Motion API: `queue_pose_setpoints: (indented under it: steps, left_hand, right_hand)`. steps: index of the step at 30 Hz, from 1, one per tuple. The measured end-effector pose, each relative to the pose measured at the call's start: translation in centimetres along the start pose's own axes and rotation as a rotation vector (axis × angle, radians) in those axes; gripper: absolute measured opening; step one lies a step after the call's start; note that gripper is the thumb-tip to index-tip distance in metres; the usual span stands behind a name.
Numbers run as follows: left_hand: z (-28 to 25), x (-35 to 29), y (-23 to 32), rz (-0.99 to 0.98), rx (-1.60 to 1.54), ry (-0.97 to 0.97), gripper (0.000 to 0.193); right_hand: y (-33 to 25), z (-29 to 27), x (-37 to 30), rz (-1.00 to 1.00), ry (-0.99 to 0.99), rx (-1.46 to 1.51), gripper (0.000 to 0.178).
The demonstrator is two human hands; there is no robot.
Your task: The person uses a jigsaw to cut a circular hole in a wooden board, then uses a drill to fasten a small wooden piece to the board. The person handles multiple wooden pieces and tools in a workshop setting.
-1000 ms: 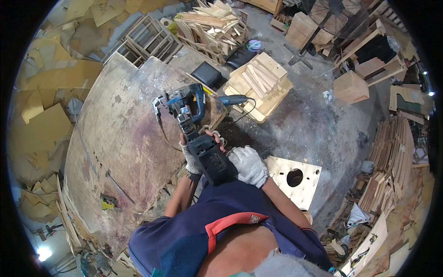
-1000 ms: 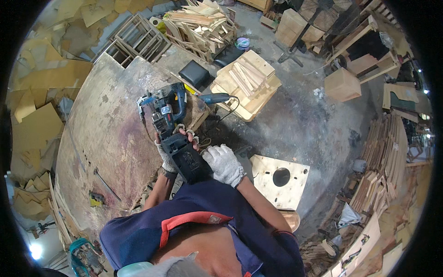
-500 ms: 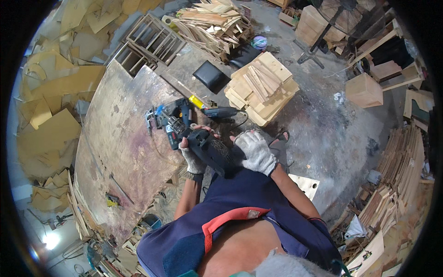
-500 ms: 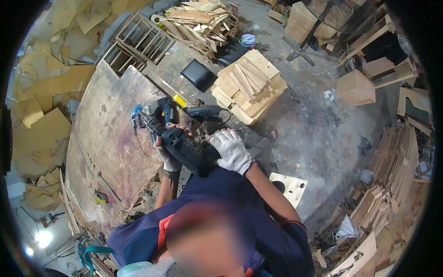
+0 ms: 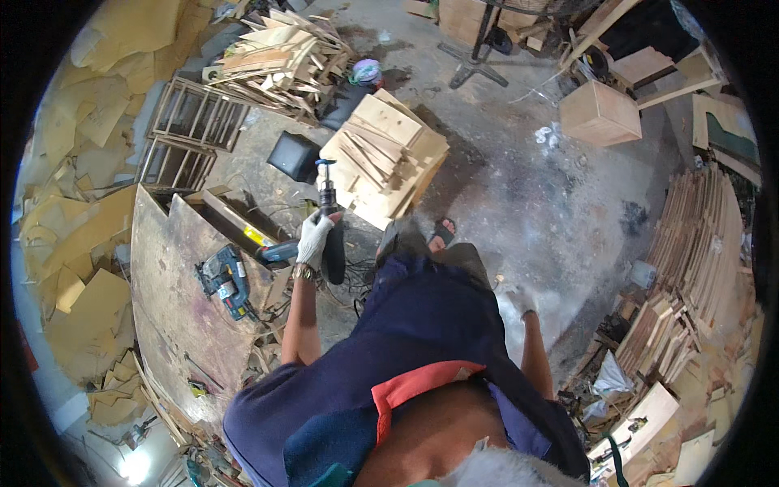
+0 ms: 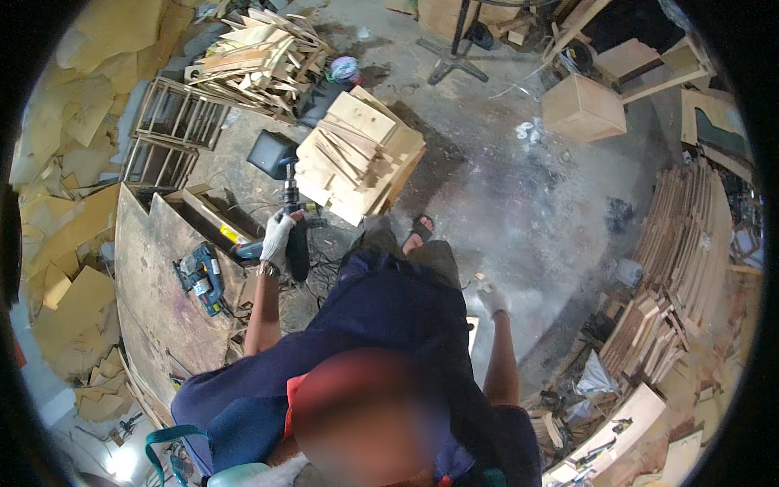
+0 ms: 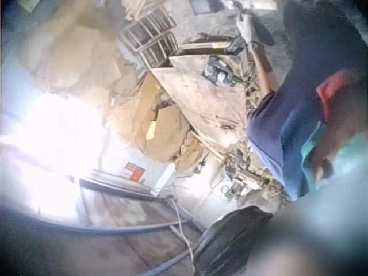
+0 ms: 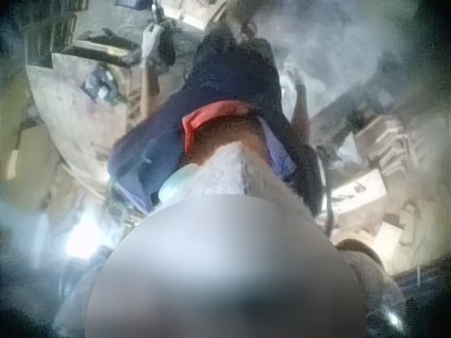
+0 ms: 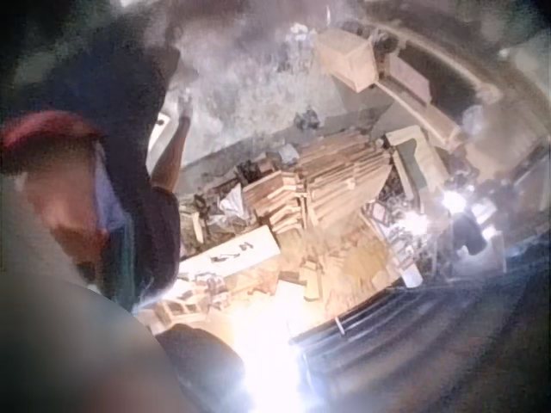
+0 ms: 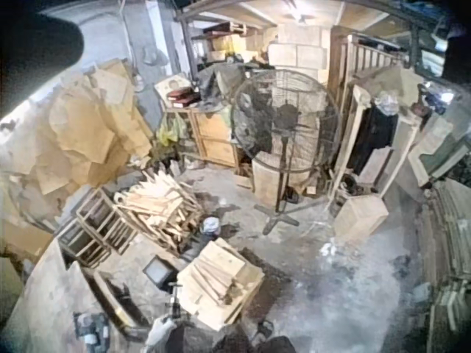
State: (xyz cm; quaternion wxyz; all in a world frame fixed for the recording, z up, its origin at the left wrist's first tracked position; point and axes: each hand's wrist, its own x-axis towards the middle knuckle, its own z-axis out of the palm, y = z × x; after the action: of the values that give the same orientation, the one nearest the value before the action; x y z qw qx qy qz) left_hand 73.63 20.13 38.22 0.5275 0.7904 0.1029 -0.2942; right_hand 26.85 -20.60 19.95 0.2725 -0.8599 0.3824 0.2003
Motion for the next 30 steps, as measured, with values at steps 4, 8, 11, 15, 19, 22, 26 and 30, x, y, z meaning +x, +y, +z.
queue_pose_setpoints:
  steps: [4, 8, 11, 15, 19, 22, 26, 30]
  left_hand:
    - [7.2, 1.7, -0.8, -0.109, 0.015, -0.105, 0.036]
    - [12.2, 3.0, -1.6, -0.171, -0.055, -0.209, 0.037]
    - [14.8, 4.0, -1.1, -0.137, -0.032, -0.223, 0.048]
    - [17.2, 5.3, 0.8, -0.238, -0.058, -0.189, 0.052]
    - [19.1, 6.7, 2.6, -0.315, -0.12, -0.134, 0.051]
    - [20.6, 7.9, 3.0, -0.349, -0.232, -0.066, 0.048]
    - [21.4, 9.3, 3.4, -0.448, -0.289, 0.043, 0.04]
    - [21.6, 9.4, 4.0, -0.306, -0.351, 0.17, 0.036]
  right_hand:
    - [13.9, 4.2, -5.8, 0.416, -0.022, 0.165, 0.042]
    - [19.8, 8.2, -7.4, 0.255, -0.01, 0.204, 0.033]
    - [20.7, 9.3, -1.7, -0.064, -0.173, -0.063, 0.03]
    - [18.5, 4.8, 8.6, -0.018, -0.174, 0.097, 0.03]
    - [12.0, -4.6, 18.9, -0.018, -0.087, 0.251, 0.033]
    - [7.3, -12.0, 25.3, -0.209, -0.037, 0.282, 0.034]
    - [1.6, -17.5, 32.4, -0.309, -0.143, 0.3, 0.036]
    - [-2.4, -21.5, 40.5, -0.318, -0.148, -0.06, 0.038]
